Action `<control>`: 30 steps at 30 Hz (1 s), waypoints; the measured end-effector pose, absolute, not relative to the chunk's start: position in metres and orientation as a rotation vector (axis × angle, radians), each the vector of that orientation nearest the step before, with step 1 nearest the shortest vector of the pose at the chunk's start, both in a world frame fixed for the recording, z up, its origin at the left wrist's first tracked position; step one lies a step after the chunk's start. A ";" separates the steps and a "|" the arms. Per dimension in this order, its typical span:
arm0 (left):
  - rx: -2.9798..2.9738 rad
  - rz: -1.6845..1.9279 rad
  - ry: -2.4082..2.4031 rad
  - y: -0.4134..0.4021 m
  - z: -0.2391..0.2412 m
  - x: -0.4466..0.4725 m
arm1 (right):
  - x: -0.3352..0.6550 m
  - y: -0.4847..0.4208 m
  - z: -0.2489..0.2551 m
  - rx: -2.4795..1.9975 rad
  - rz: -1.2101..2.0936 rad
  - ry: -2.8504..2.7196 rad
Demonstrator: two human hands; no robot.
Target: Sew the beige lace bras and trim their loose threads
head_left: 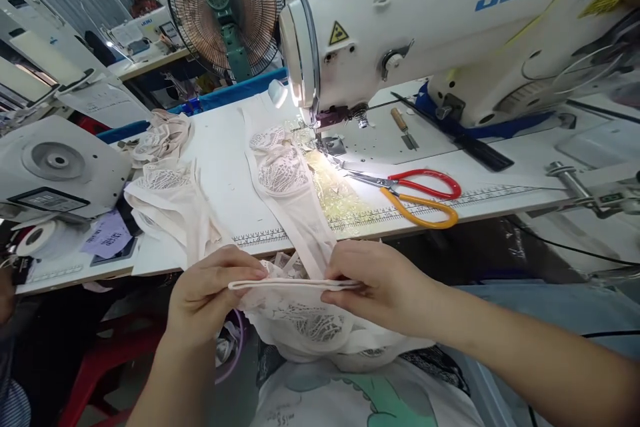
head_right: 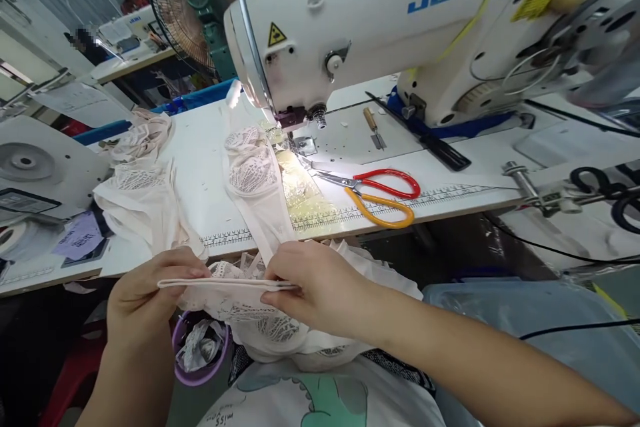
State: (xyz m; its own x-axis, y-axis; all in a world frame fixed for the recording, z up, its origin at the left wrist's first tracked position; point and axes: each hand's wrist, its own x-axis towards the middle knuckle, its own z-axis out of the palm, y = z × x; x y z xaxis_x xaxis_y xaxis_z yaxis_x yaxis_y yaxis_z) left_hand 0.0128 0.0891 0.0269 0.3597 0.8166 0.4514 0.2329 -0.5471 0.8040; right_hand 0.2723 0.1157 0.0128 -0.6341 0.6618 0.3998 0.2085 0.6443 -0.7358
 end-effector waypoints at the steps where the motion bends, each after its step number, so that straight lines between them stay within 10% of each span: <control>1: 2.028 1.115 0.882 0.089 0.032 0.009 | 0.273 0.115 0.014 -0.650 0.830 -2.186; 12: 2.302 1.072 0.980 0.057 0.078 0.028 | 0.278 0.104 0.032 -0.379 -0.027 -2.249; 30: 2.221 1.051 1.003 0.045 0.040 0.024 | 0.288 0.105 0.006 -0.380 0.030 -2.454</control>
State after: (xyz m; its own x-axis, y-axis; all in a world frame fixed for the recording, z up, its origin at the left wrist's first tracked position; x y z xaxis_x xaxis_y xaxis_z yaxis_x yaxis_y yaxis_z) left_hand 0.0240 0.0448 0.0396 0.4358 0.7810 0.4473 0.4100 -0.6147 0.6738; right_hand 0.2875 0.1053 0.0064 -0.7490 0.2780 0.6014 0.2633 0.9578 -0.1148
